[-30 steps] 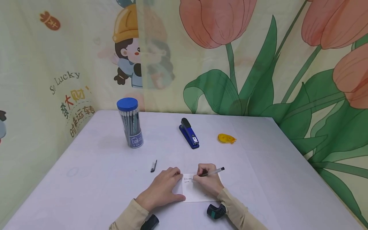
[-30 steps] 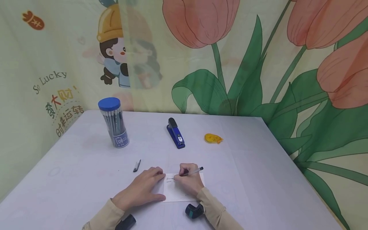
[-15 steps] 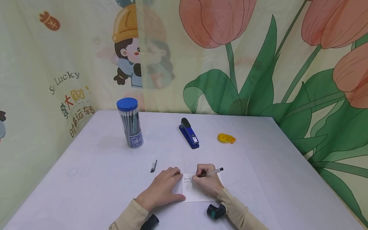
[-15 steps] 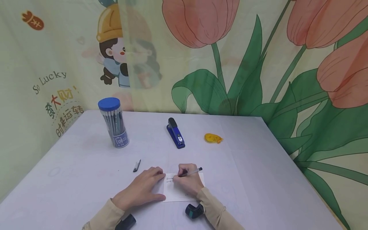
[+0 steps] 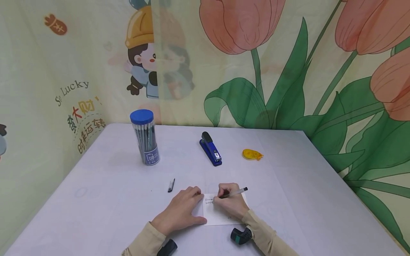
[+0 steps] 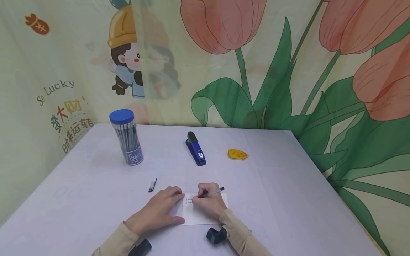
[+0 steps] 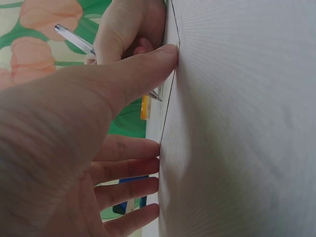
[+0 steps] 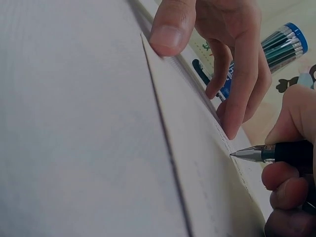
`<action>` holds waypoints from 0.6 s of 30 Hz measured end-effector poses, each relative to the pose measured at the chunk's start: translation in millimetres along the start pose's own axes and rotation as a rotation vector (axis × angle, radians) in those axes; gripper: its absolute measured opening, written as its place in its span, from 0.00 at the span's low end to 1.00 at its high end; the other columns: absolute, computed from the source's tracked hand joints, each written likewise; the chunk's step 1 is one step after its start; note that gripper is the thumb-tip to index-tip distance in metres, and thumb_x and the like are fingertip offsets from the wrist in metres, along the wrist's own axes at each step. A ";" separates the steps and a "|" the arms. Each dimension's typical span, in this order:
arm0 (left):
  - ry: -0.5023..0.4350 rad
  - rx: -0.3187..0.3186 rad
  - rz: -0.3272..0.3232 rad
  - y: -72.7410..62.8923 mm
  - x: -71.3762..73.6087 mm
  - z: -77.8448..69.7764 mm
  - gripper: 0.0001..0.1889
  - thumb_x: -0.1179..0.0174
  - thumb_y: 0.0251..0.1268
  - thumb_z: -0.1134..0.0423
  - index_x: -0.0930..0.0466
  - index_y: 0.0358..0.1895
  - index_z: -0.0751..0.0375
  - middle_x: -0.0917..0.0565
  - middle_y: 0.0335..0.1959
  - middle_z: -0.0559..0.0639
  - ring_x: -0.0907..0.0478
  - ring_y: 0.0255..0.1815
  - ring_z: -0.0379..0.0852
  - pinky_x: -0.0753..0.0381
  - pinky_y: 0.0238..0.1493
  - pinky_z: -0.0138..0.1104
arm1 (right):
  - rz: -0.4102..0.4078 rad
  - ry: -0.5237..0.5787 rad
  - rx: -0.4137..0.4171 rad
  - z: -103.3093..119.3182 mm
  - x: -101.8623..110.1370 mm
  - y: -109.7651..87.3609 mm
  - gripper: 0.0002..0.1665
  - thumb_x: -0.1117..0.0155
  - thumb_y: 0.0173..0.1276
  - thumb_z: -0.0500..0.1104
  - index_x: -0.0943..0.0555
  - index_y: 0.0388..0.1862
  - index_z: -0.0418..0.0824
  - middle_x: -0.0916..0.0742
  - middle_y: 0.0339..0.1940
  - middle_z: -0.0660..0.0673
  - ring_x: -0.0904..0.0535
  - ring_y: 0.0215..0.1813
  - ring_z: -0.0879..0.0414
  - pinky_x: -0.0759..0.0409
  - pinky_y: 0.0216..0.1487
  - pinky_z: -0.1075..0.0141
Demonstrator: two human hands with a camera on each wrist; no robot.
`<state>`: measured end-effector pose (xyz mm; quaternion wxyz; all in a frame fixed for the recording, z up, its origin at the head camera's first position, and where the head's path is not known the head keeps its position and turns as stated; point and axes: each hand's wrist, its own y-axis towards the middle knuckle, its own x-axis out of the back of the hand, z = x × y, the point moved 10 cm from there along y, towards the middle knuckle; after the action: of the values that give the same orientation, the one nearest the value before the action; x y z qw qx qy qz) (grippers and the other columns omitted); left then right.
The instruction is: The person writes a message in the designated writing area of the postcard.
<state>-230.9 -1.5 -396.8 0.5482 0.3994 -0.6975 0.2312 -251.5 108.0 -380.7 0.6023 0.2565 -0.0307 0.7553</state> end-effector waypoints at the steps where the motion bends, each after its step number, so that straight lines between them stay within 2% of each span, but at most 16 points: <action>1: 0.000 0.000 0.000 0.1 -0.2 0.1 0.37 0.29 0.46 0.40 0.20 0.55 0.65 0.24 0.49 0.49 0.29 0.49 0.44 0.25 0.54 0.42 | -0.001 -0.003 -0.003 -0.2 0.0 0.0 0.11 0.40 0.48 0.23 0.29 0.15 0.32 0.26 0.15 0.52 0.31 0.25 0.65 0.35 0.33 0.73; 12: 0.004 -0.011 0.002 -0.5 -1.7 -0.5 0.36 0.29 0.46 0.40 0.20 0.54 0.65 0.24 0.50 0.49 0.29 0.49 0.44 0.25 0.54 0.42 | -0.022 -0.011 -0.035 -2.2 1.7 -1.5 0.11 0.41 0.48 0.23 0.30 0.15 0.31 0.27 0.16 0.52 0.31 0.24 0.65 0.35 0.32 0.73; 18: 0.002 -0.021 -0.015 -0.5 -0.8 -0.6 0.36 0.29 0.46 0.41 0.20 0.54 0.65 0.24 0.49 0.49 0.29 0.48 0.43 0.25 0.53 0.41 | -0.006 -0.009 -0.026 -0.7 0.4 -0.5 0.10 0.41 0.48 0.23 0.30 0.15 0.31 0.27 0.16 0.53 0.31 0.25 0.64 0.35 0.34 0.73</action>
<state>-230.1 -1.1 -397.5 0.5549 0.3984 -0.6963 0.2203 -251.3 108.7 -381.2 0.6076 0.2522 -0.0427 0.7519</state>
